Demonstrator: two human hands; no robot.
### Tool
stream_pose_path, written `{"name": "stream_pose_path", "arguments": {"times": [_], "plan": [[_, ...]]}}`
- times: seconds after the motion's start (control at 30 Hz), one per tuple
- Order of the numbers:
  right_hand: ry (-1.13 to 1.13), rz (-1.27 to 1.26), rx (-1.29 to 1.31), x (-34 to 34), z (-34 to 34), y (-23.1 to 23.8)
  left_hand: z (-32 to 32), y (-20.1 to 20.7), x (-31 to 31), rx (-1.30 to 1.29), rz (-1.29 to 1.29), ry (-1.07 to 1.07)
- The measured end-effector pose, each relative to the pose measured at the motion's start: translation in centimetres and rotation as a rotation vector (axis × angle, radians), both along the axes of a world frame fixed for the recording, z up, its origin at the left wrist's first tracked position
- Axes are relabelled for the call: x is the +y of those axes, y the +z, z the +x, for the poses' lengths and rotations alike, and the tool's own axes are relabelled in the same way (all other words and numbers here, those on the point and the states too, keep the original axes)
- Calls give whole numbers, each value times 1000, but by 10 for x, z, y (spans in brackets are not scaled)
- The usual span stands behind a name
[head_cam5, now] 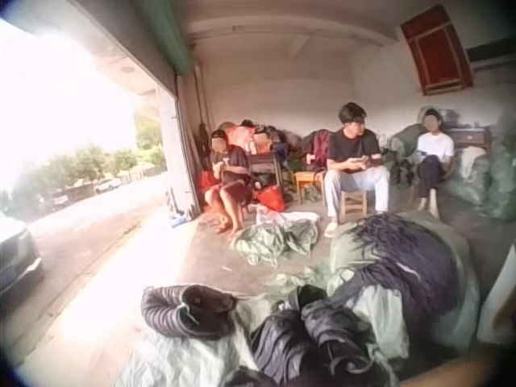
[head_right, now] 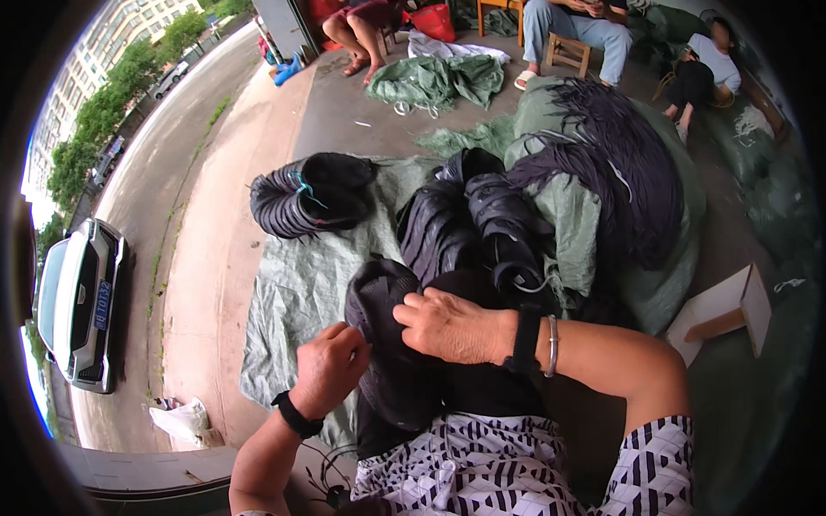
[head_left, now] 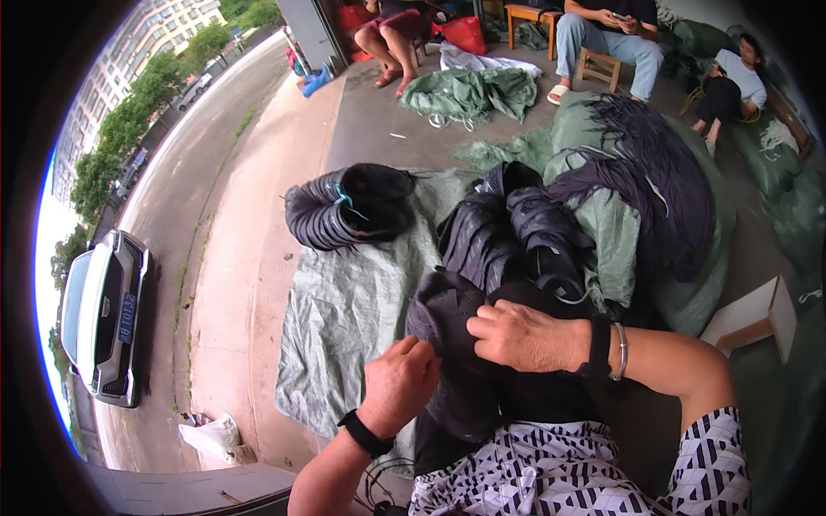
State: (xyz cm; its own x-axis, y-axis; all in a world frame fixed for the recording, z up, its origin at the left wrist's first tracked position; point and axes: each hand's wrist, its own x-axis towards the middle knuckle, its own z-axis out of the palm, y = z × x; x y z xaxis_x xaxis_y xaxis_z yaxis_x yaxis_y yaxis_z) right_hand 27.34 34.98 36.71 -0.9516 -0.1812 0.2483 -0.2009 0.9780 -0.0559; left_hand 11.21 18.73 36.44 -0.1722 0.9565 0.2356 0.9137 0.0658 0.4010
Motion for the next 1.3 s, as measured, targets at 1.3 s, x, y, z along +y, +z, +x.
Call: {"name": "stream_pose_path", "arguments": {"times": [1.3], "plan": [[-216,-429,-48,-18,0,-25,3,39,47,585,-552,-473]]}}
